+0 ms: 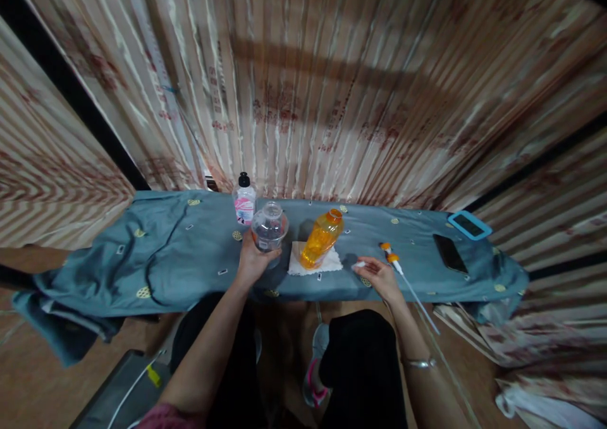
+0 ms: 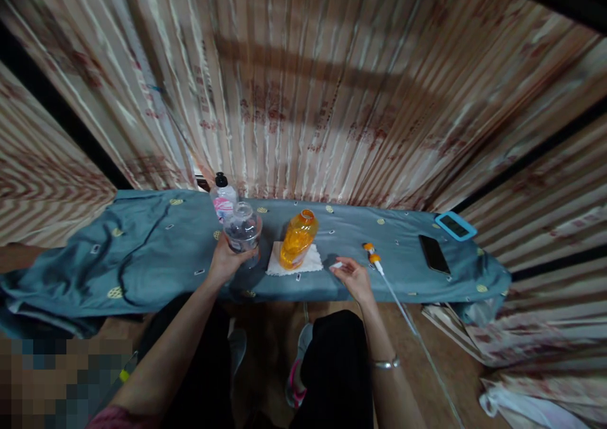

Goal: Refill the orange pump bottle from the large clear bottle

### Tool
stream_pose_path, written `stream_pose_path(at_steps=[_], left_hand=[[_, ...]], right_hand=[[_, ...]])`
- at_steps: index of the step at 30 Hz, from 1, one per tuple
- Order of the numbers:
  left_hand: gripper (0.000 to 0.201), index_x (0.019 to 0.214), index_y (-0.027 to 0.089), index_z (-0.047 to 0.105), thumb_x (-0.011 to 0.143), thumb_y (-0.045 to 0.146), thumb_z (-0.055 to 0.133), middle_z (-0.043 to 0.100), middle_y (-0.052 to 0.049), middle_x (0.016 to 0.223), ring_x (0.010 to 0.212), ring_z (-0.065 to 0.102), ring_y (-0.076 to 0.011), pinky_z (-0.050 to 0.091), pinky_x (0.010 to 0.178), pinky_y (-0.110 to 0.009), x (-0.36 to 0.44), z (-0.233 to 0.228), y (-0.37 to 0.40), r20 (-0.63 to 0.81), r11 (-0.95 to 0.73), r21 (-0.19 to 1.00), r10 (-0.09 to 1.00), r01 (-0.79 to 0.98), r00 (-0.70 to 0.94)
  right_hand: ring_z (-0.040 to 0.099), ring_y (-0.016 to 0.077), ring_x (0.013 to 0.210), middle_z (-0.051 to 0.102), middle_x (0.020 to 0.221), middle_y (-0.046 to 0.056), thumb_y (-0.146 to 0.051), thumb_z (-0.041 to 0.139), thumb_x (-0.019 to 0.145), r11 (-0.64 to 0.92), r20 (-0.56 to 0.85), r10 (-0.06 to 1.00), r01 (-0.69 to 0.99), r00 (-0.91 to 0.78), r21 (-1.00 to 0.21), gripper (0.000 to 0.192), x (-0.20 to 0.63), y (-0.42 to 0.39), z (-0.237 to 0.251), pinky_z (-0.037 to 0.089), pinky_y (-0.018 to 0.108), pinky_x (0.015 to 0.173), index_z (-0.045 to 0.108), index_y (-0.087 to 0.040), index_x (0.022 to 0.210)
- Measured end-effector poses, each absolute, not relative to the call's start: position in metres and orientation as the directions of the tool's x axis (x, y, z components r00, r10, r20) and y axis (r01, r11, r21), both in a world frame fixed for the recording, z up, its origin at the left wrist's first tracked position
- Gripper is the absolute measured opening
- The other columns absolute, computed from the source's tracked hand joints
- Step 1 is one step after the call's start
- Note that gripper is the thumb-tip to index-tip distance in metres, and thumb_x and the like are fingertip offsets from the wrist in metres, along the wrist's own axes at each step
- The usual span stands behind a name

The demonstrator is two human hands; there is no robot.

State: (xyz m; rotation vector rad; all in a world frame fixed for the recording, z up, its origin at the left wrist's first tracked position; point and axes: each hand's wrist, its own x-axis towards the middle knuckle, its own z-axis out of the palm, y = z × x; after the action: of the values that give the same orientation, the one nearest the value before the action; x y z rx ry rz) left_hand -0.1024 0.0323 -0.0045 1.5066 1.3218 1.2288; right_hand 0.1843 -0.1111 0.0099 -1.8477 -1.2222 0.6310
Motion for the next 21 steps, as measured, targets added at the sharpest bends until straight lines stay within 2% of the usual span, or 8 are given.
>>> stream_pose_path(at_steps=[4, 10, 14, 17, 19, 21], left_hand=[[0.068, 0.107, 0.018, 0.052, 0.046, 0.024, 0.083, 0.066, -0.007, 0.104, 0.098, 0.064, -0.0267, 0.050, 0.088, -0.040, -0.106, 0.000, 0.035, 0.164, -0.159, 0.929, 0.986, 0.333, 0.013], [0.067, 0.107, 0.020, 0.050, 0.048, 0.022, 0.081, 0.066, -0.005, 0.102, 0.095, 0.064, -0.0243, 0.052, 0.085, -0.036, -0.113, -0.006, 0.038, 0.166, -0.165, 0.949, 0.986, 0.267, 0.017], [0.076, 0.115, 0.020, 0.047, 0.048, 0.020, 0.081, 0.063, -0.006, 0.113, 0.103, 0.062, -0.0225, 0.051, 0.091, -0.033, -0.114, -0.017, 0.041, 0.210, -0.214, 0.959, 0.977, 0.184, 0.044], [0.095, 0.129, 0.020, 0.037, 0.046, 0.022, 0.084, 0.055, -0.010, 0.128, 0.119, 0.055, -0.0257, 0.045, 0.102, -0.038, -0.117, -0.016, 0.036, 0.253, -0.256, 0.953, 0.967, 0.163, 0.042], [0.108, 0.138, 0.021, 0.028, 0.047, 0.026, 0.086, 0.045, -0.014, 0.139, 0.132, 0.042, -0.0287, 0.035, 0.111, -0.044, -0.121, -0.011, 0.026, 0.295, -0.284, 0.937, 0.955, 0.205, -0.023], [0.110, 0.142, 0.021, 0.023, 0.052, 0.032, 0.085, 0.036, -0.016, 0.146, 0.138, 0.034, -0.0308, 0.030, 0.113, -0.047, -0.127, -0.004, 0.009, 0.336, -0.299, 0.911, 0.937, 0.284, -0.094]], right_hand=[[0.065, 0.0205, 0.090, 0.063, 0.112, 0.006, -0.031, 0.060, 0.090, -0.328, -0.028, 0.886, 0.583, 0.462, -0.743, 0.027, 0.199, -0.083, -0.035, 0.055, 0.041, 0.076, 0.058, -0.017, 0.113], [0.063, 0.0230, 0.099, 0.062, 0.118, 0.007, -0.031, 0.060, 0.090, -0.356, 0.046, 0.889, 0.751, 0.456, -0.557, 0.029, 0.199, -0.072, -0.042, 0.053, 0.045, 0.083, 0.058, -0.018, 0.115], [0.060, 0.0258, 0.108, 0.057, 0.127, 0.009, -0.032, 0.060, 0.090, -0.396, 0.121, 0.868, 0.818, 0.482, -0.417, 0.034, 0.221, -0.099, -0.037, 0.050, 0.049, 0.088, 0.055, -0.020, 0.121], [0.059, 0.0266, 0.109, 0.056, 0.128, 0.009, -0.030, 0.059, 0.090, -0.552, 0.149, 0.779, 0.779, 0.609, -0.297, 0.035, 0.257, -0.122, -0.031, 0.050, 0.050, 0.088, 0.054, -0.019, 0.123], [0.060, 0.0260, 0.106, 0.058, 0.125, 0.010, -0.030, 0.061, 0.089, -0.627, 0.117, 0.742, 0.745, 0.661, -0.230, 0.034, 0.281, -0.132, -0.030, 0.051, 0.048, 0.087, 0.055, -0.017, 0.120], [0.062, 0.0244, 0.101, 0.060, 0.120, 0.010, -0.030, 0.061, 0.089, -0.663, 0.061, 0.728, 0.724, 0.683, -0.189, 0.032, 0.299, -0.138, -0.033, 0.052, 0.045, 0.084, 0.057, -0.016, 0.117]])
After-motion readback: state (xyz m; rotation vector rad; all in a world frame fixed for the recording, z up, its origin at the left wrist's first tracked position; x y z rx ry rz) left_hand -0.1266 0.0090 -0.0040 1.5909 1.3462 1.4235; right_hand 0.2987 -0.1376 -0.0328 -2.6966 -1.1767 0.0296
